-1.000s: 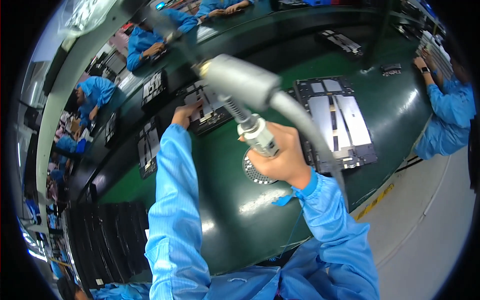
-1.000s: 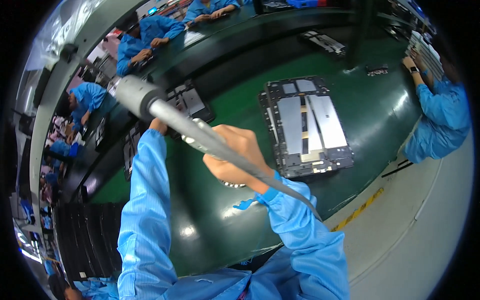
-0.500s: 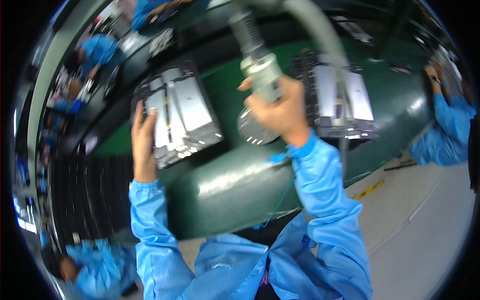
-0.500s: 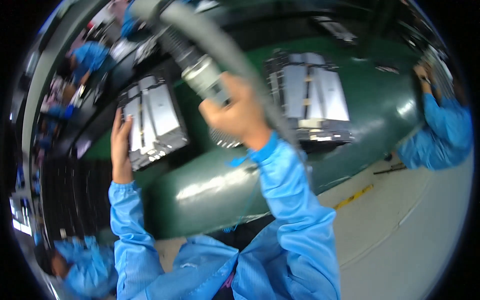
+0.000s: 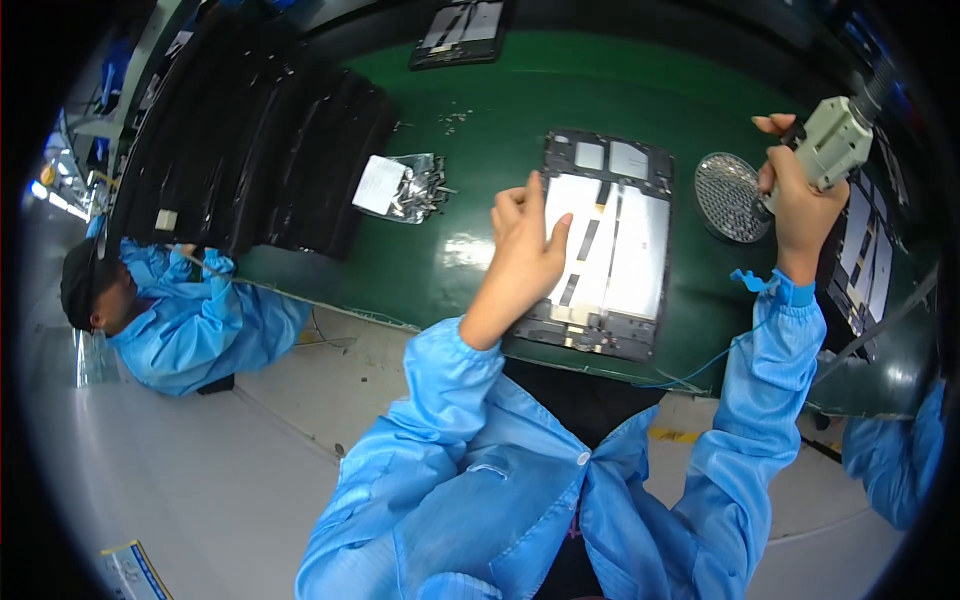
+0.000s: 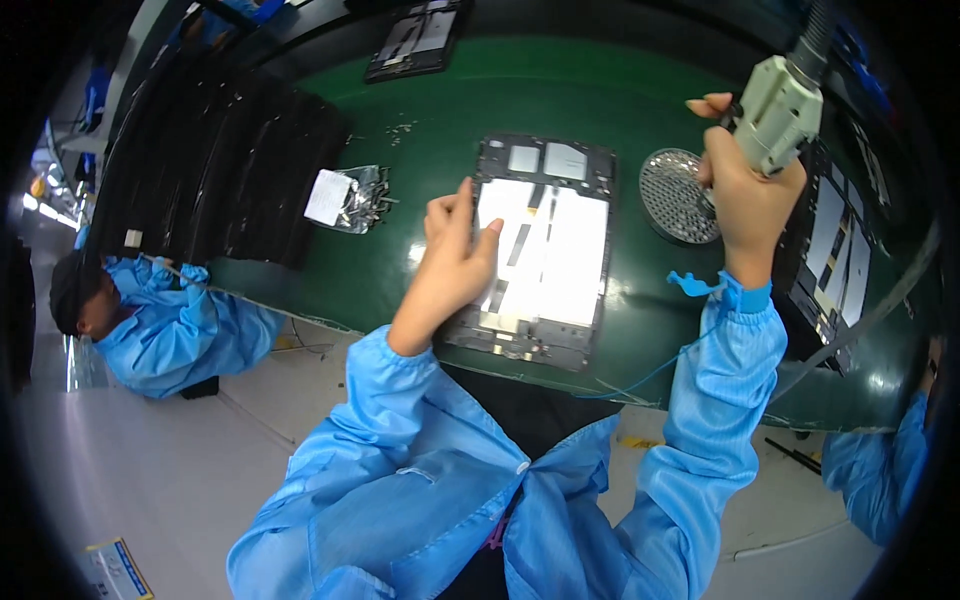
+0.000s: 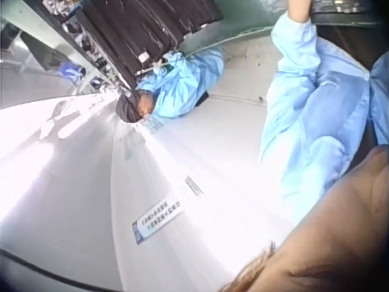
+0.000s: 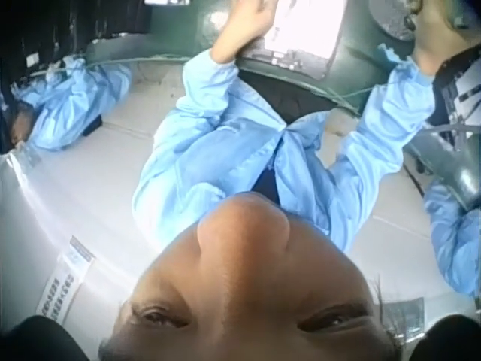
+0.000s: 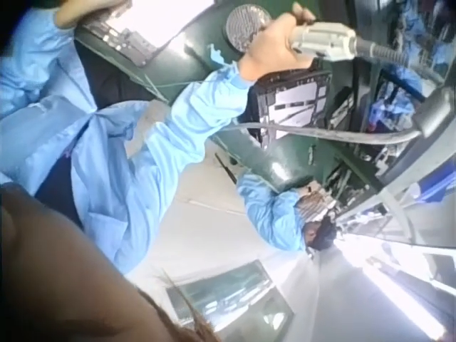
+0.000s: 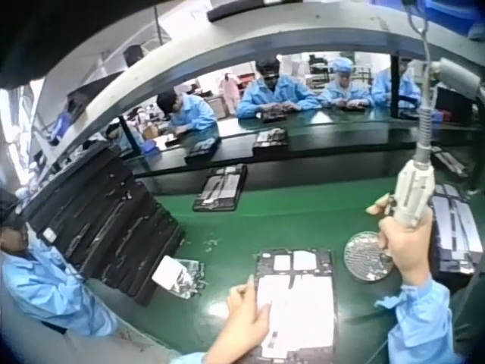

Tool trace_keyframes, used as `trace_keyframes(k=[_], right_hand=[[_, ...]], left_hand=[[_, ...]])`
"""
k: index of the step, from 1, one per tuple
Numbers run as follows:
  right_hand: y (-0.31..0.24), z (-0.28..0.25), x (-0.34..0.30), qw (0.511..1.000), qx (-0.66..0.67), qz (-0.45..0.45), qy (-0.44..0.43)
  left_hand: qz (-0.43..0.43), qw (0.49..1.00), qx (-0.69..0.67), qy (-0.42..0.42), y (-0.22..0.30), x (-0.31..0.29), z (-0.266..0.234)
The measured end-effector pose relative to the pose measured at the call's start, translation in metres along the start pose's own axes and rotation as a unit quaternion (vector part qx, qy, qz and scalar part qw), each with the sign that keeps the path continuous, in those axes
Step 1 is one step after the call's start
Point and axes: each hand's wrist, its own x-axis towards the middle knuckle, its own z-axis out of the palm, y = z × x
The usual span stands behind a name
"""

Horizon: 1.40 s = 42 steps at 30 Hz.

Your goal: The person assembles internal components of tablet devices by securing internal ribbon cables and other parts into a tablet chassis with screws, using an electric screwdriver.

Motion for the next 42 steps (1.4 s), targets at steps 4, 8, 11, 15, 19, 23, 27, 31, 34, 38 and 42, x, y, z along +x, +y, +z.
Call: trace_keyframes(k=[4,8,11,15,19,23,27,31,34,38,42], right_hand=[[-0.002,0.005,-0.004,1.0,-0.007,-0.009,-0.012],[0.0,0.003,-0.003,1.0,-0.003,-0.004,-0.008],[0.004,0.003,-0.003,1.0,-0.004,-0.011,-0.013],[0.005,0.0,-0.002,1.0,0.008,-0.018,-0.017],[0.007,0.001,-0.003,0.999,0.011,-0.028,-0.018],[0.011,-0.004,0.0,0.999,-0.002,-0.032,-0.022],[0.024,-0.01,0.004,0.999,0.033,-0.008,-0.019],[0.021,-0.006,0.005,0.998,0.049,0.041,-0.012],[0.029,-0.005,0.002,0.998,0.049,0.043,-0.016],[0.034,-0.009,-0.001,0.995,0.08,0.053,-0.017],[0.034,-0.006,-0.005,0.991,0.112,0.058,-0.037]], left_hand=[[-0.004,0.999,0.041,0.006,0.004,-0.004,-0.006],[0.031,0.995,-0.049,0.085,-0.008,0.007,-0.055],[0.11,0.966,0.188,0.138,-0.048,0.014,-0.104],[0.13,0.973,0.192,0.018,-0.075,0.034,-0.121],[0.091,0.983,0.154,-0.044,-0.088,0.046,-0.124],[0.063,0.992,0.086,-0.071,-0.09,0.049,-0.127],[0.102,0.989,0.104,-0.029,-0.094,0.055,-0.13],[0.014,0.999,0.01,0.036,-0.096,0.06,-0.122],[0.021,0.987,-0.142,0.071,-0.071,0.076,-0.096],[0.016,0.958,-0.287,0.013,-0.059,0.115,-0.057],[-0.037,0.919,-0.39,-0.035,-0.067,0.131,-0.024]])
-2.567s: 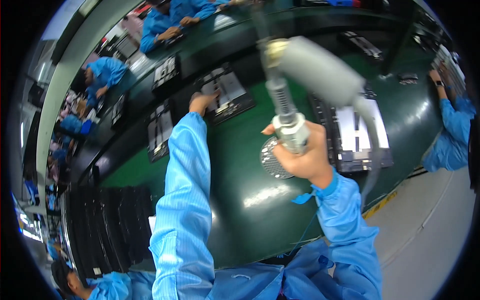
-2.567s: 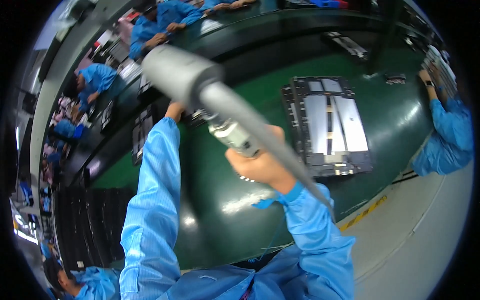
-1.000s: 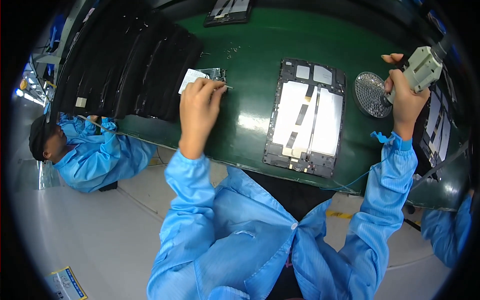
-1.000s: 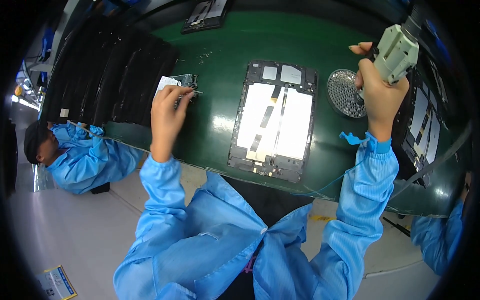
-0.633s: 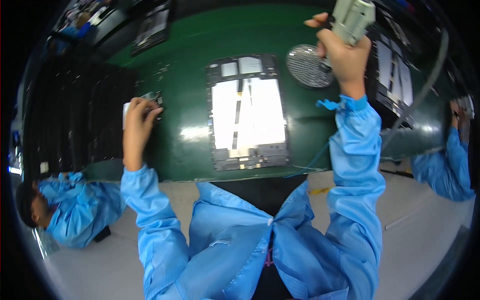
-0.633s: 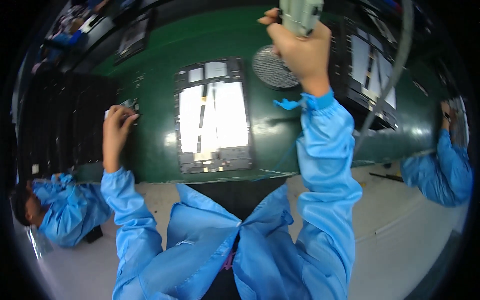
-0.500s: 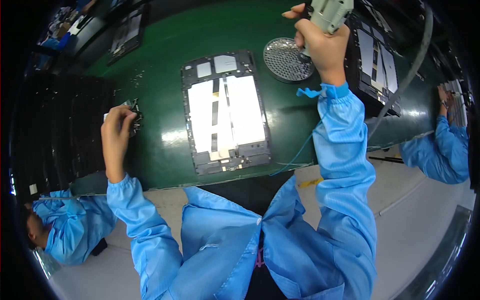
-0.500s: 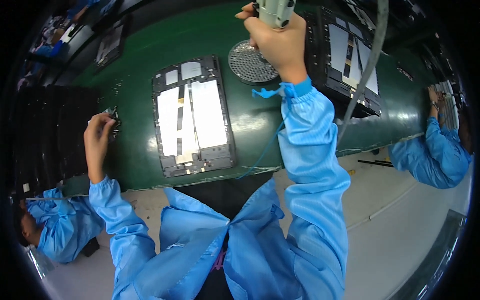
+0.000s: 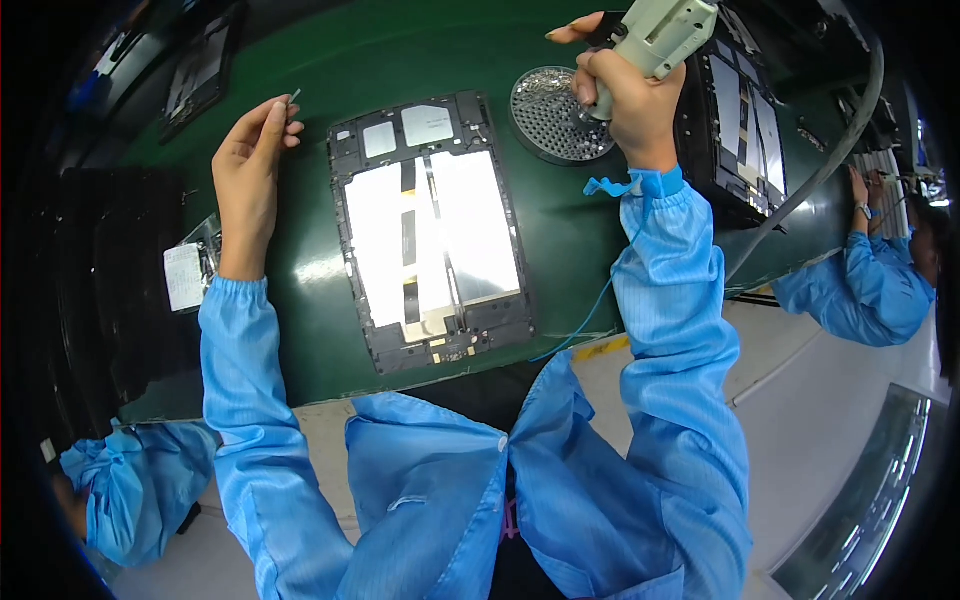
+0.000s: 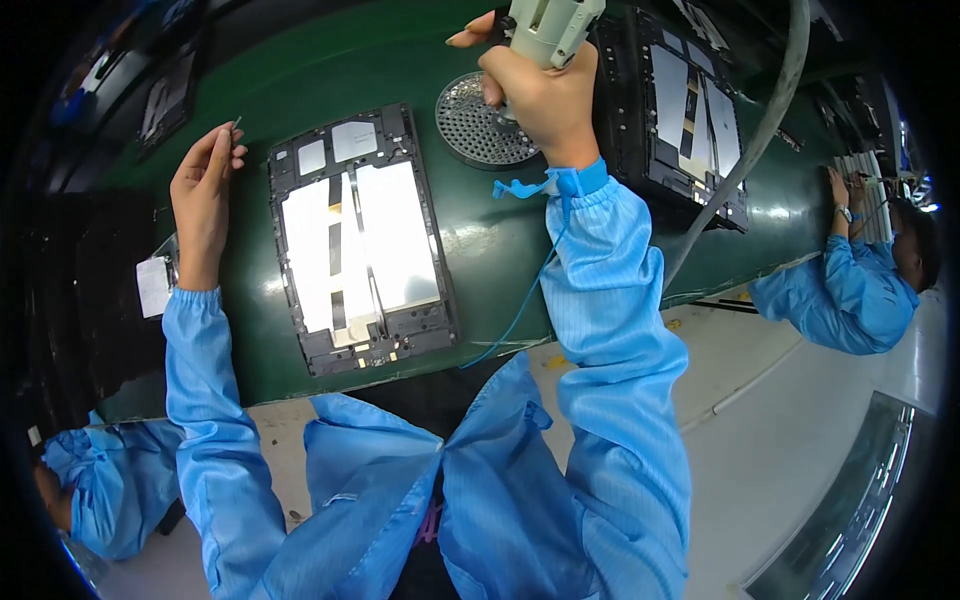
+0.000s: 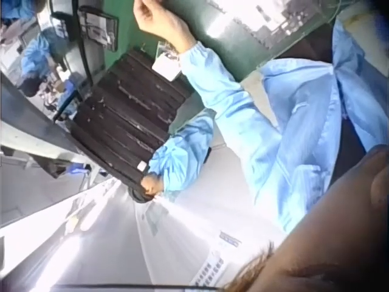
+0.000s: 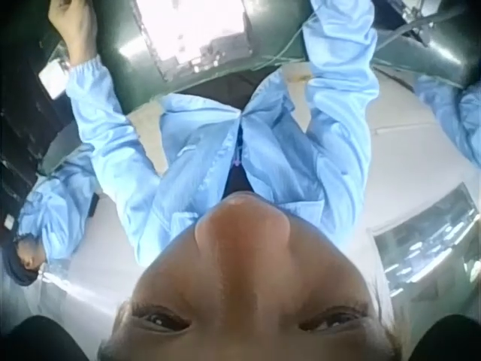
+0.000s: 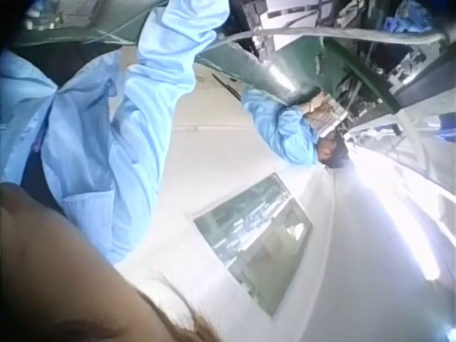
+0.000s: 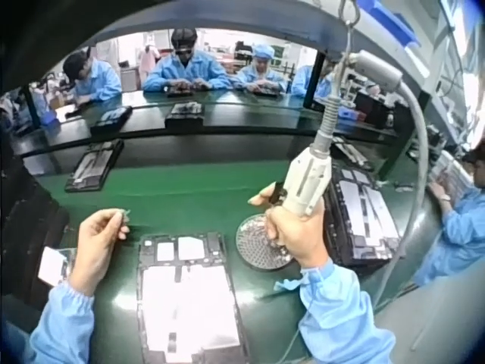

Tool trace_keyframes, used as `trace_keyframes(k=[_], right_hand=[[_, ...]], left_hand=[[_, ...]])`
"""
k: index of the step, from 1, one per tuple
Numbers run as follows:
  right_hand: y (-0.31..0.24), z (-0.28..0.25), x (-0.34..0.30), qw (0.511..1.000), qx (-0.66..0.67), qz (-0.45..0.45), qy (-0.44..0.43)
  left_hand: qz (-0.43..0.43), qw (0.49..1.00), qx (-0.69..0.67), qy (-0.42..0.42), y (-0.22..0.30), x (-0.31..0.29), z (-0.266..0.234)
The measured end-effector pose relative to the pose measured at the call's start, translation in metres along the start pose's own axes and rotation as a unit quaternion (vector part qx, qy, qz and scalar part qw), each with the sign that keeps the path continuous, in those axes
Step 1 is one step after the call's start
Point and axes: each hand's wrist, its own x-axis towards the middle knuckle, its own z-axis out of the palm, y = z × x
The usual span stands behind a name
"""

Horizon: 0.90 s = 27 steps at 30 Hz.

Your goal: The person assembles internal components of tablet devices by securing internal ribbon cables and other parts into a tablet chassis with screws, using an electric screwdriver.

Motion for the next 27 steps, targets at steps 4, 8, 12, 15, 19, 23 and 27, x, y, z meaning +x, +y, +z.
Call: trace_keyframes(k=[4,8,12,15,19,23,27], right_hand=[[0.001,-0.002,-0.002,1.0,-0.016,0.008,-0.008],[0.004,-0.003,-0.002,1.0,-0.018,0.0,-0.008],[0.008,-0.005,0.0,1.0,-0.012,-0.006,-0.009],[0.006,-0.005,0.0,1.0,-0.022,-0.008,-0.01],[0.005,-0.004,-0.001,1.0,-0.027,-0.004,-0.005],[0.007,-0.004,-0.001,1.0,-0.015,-0.001,-0.001],[0.019,-0.007,0.005,0.993,0.078,-0.06,-0.063]], left_hand=[[-0.067,0.994,-0.082,0.001,-0.02,0.002,-0.011],[-0.074,0.996,-0.039,0.015,-0.016,-0.002,-0.007],[-0.071,0.997,-0.019,0.022,-0.014,-0.004,-0.004],[-0.069,0.997,-0.008,0.019,-0.013,-0.005,-0.003],[-0.06,0.998,-0.012,0.008,-0.016,-0.004,-0.005],[-0.051,0.999,-0.008,-0.007,-0.016,-0.004,-0.003],[-0.043,0.999,0.028,-0.001,-0.007,-0.006,0.001]])
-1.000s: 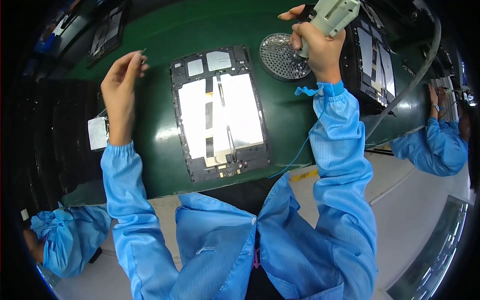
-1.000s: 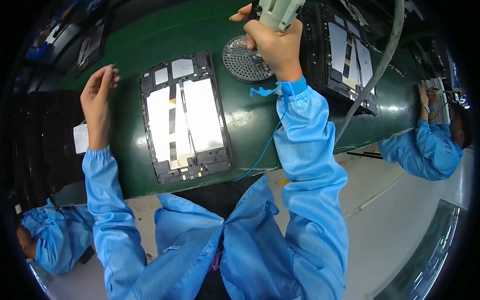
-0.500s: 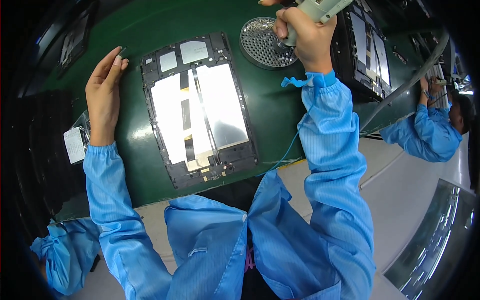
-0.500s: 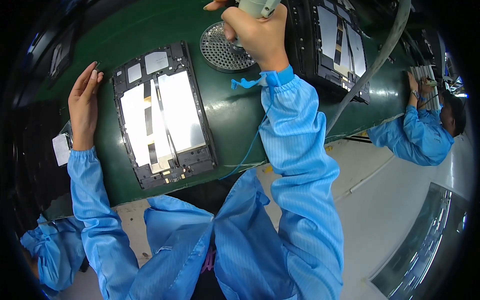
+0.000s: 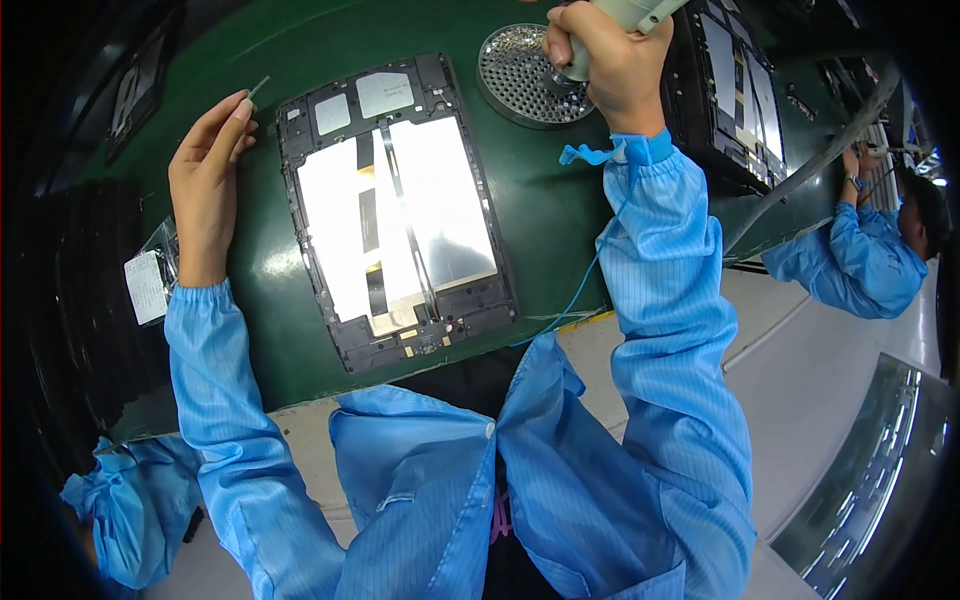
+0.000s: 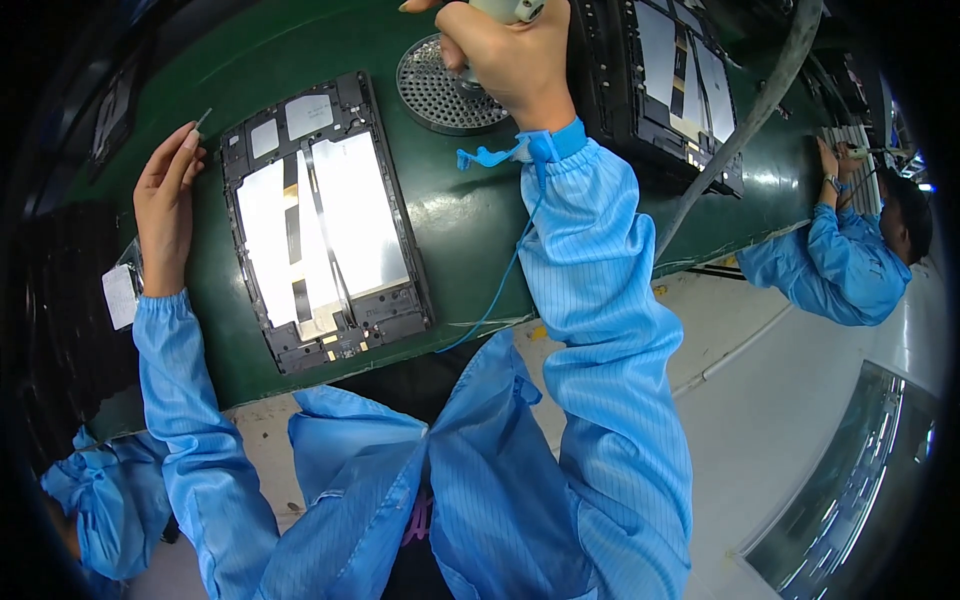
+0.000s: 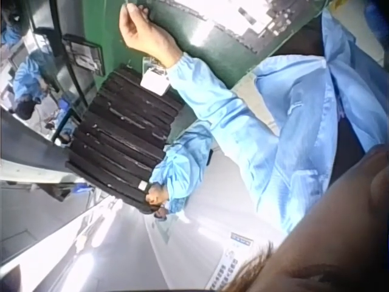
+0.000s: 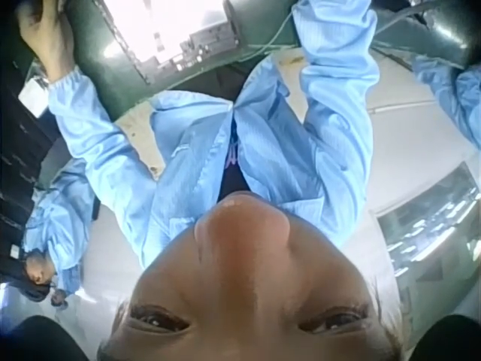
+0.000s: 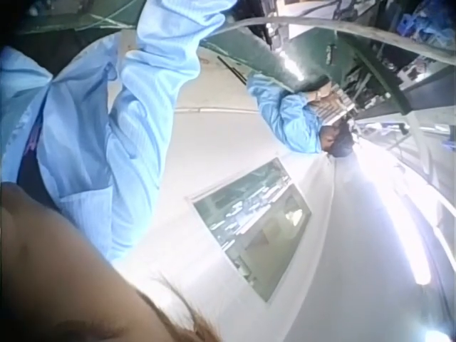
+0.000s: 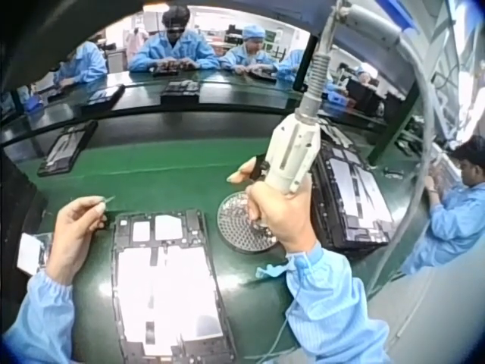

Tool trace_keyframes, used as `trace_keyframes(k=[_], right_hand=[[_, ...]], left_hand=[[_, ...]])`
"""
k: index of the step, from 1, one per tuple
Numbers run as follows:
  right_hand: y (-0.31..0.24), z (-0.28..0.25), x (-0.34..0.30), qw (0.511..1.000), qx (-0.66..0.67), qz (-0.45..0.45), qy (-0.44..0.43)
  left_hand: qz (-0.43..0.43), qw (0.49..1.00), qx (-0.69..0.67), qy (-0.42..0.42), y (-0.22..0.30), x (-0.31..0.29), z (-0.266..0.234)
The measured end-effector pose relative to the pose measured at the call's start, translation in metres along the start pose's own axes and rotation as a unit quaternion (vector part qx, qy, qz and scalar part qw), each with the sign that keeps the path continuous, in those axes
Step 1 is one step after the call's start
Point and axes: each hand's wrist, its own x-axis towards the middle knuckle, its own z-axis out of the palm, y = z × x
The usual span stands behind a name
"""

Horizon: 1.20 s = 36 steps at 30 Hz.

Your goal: The person assembles internal components of tablet devices by securing internal ribbon cables and other parts into a tablet chassis with screws, using an electric screwdriver.

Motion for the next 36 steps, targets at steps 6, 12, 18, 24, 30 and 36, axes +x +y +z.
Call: trace_keyframes(k=[6,12,18,24,30,36], right_hand=[[-0.002,-0.015,0.001,0.991,-0.132,-0.032,-0.001],[-0.009,0.001,0.006,0.994,-0.106,-0.006,-0.003],[-0.01,0.044,0.04,0.985,-0.115,-0.058,-0.113],[-0.018,0.153,0.05,0.997,-0.054,0.05,-0.038],[0.009,0.186,0.043,0.997,-0.007,0.054,-0.05],[0.017,0.197,0.038,0.997,0.014,0.055,-0.053]], left_hand=[[-0.017,0.998,0.03,-0.049,0.007,0.006,-0.001],[-0.047,0.992,-0.008,-0.115,0.006,0.01,-0.004],[-0.012,0.99,0.056,-0.13,0.014,0.009,0.001],[-0.002,0.986,0.083,-0.143,0.013,0.008,0.001],[0.028,0.985,0.098,-0.137,0.01,0.007,0.005],[0.034,0.986,0.093,-0.137,0.009,0.008,0.003]])
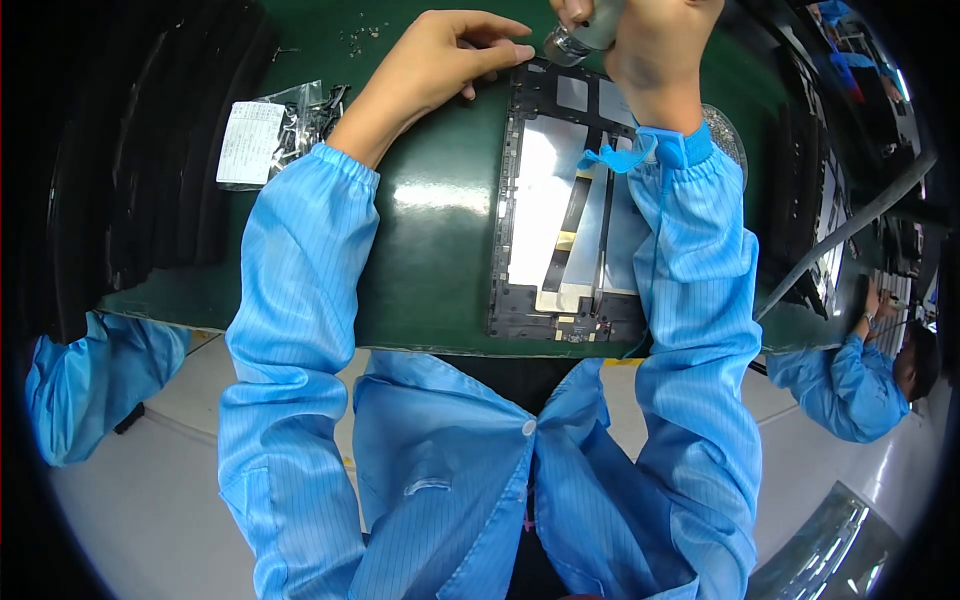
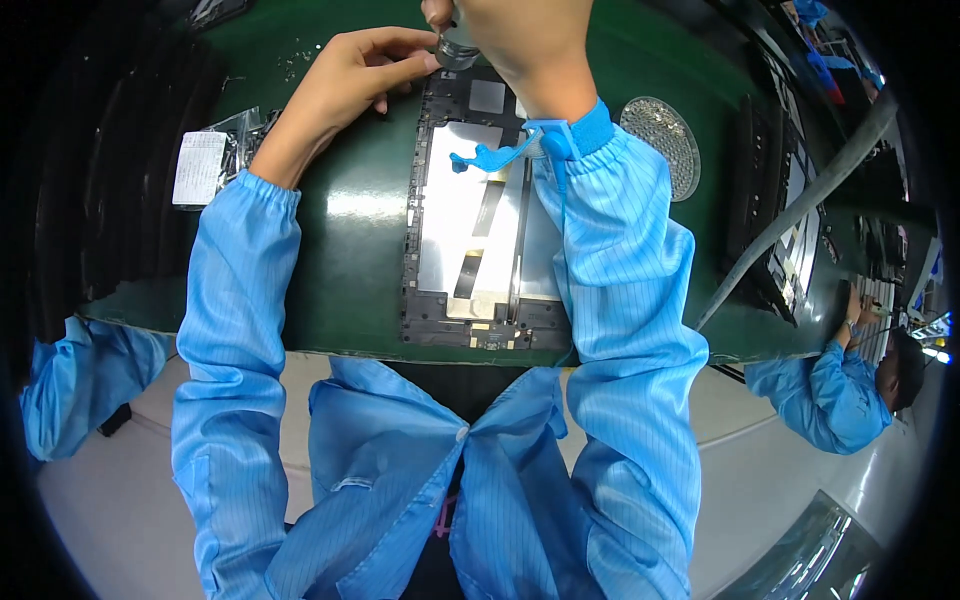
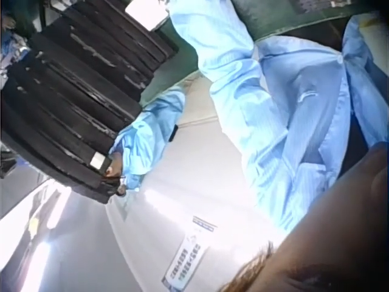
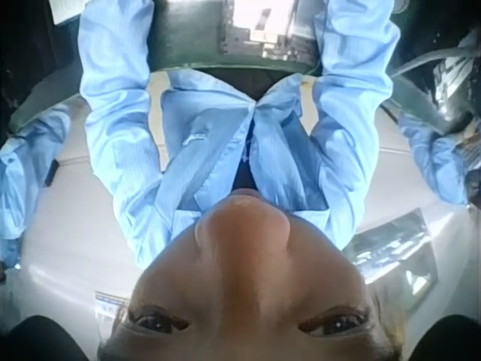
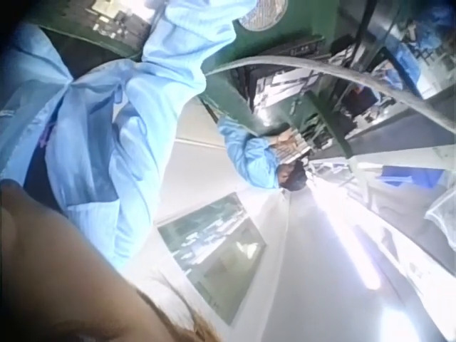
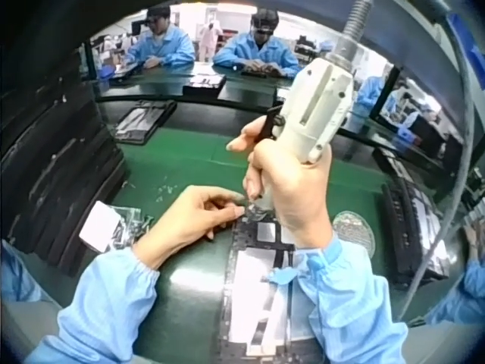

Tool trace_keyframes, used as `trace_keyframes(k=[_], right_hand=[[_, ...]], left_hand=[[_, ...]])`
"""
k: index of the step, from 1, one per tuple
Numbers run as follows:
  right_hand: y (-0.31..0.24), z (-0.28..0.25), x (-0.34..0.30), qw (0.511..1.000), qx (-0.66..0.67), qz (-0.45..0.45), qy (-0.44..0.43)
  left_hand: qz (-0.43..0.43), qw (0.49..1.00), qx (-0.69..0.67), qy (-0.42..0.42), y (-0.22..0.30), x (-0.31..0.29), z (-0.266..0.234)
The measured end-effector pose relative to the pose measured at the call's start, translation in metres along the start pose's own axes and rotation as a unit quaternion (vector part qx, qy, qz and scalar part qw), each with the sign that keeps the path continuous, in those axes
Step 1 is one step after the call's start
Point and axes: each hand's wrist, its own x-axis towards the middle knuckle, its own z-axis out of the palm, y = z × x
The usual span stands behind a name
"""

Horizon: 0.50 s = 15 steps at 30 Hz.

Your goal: The person assembles internal components of tablet devices by securing internal ribbon cables and other parts into a tablet chassis with screws, using an electric screwdriver.

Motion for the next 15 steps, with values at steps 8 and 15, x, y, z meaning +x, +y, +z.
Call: trace_keyframes(k=[8,15], right_hand=[[0.004,-0.014,0.003,1.0,-0.012,-0.026,-0.002],[0.011,-0.008,0.003,0.999,0.025,-0.023,-0.011]], left_hand=[[-0.013,0.999,0.036,-0.026,-0.007,0.002,-0.004],[-0.003,0.999,0.03,-0.027,-0.009,0.002,-0.004]])
